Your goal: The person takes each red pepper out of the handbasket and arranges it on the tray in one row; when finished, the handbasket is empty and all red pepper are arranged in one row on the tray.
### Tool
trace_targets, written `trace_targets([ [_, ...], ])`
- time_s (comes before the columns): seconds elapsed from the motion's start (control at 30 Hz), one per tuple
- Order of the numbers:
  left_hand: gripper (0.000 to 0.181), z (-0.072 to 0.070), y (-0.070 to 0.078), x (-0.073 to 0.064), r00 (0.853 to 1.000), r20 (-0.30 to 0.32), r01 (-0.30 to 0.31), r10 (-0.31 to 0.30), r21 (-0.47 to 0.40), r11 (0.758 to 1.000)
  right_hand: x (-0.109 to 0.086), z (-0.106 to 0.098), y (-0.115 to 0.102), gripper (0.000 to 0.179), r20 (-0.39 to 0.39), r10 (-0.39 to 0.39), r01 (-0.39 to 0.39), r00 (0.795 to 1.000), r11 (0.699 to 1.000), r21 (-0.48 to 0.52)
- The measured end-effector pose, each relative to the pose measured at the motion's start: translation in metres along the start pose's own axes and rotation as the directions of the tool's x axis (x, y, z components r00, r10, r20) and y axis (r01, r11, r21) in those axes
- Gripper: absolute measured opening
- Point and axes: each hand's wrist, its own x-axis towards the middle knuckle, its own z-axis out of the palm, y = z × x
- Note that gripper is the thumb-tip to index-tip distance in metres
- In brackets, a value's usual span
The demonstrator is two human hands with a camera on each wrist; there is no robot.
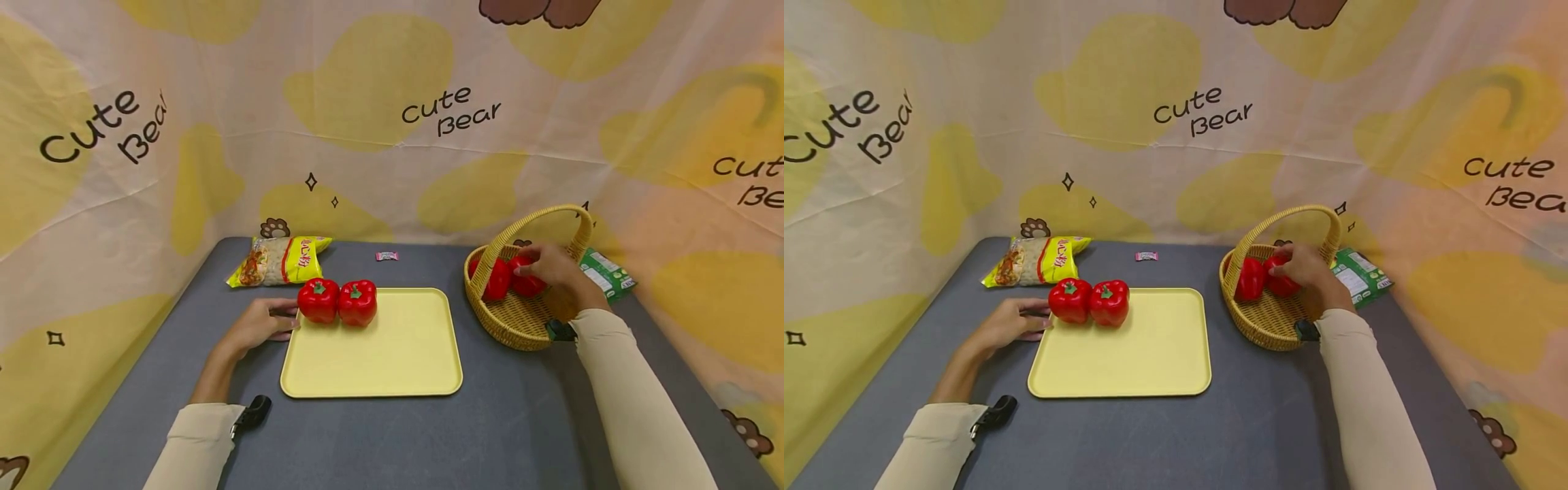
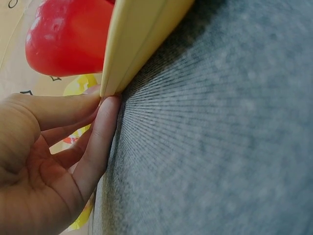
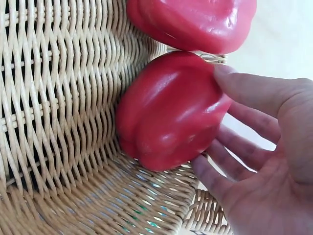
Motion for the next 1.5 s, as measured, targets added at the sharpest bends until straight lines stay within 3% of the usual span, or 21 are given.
trace_targets([
  [0.23, 0.054, 0.0, 0.001, -0.001, 1.0, -0.006, 0.008, -0.008, 0.004, 1.0, 0.003, 0.001, -0.001, 0.057, -0.012, -0.024, 0.023, 1.0, 0.997, -0.077],
  [0.57, 0.054, 0.001, 0.001, -0.002, 1.0, -0.01, 0.004, -0.004, 0.003, 1.0, 0.0, 0.001, -0.008, 0.056, -0.015, 0.018, -0.019, 1.0, 0.997, -0.078],
  [0.83, 0.053, 0.0, 0.002, -0.002, 1.0, -0.015, 0.002, -0.002, 0.012, 1.0, -0.004, -0.006, -0.014, 0.058, -0.06, -0.024, 0.013, 0.998, 0.985, -0.17],
  [1.27, 0.053, 0.001, -0.001, -0.001, 1.0, -0.013, -0.004, 0.004, 0.016, 1.0, -0.03, -0.014, -0.038, 0.062, -0.118, -0.108, 0.083, 0.987, 0.976, -0.203],
  [1.5, 0.054, 0.0, -0.001, -0.001, 1.0, -0.009, -0.008, 0.008, -0.002, 1.0, -0.051, -0.013, -0.048, 0.062, -0.2, -0.174, 0.128, 0.964, 0.966, -0.222],
])
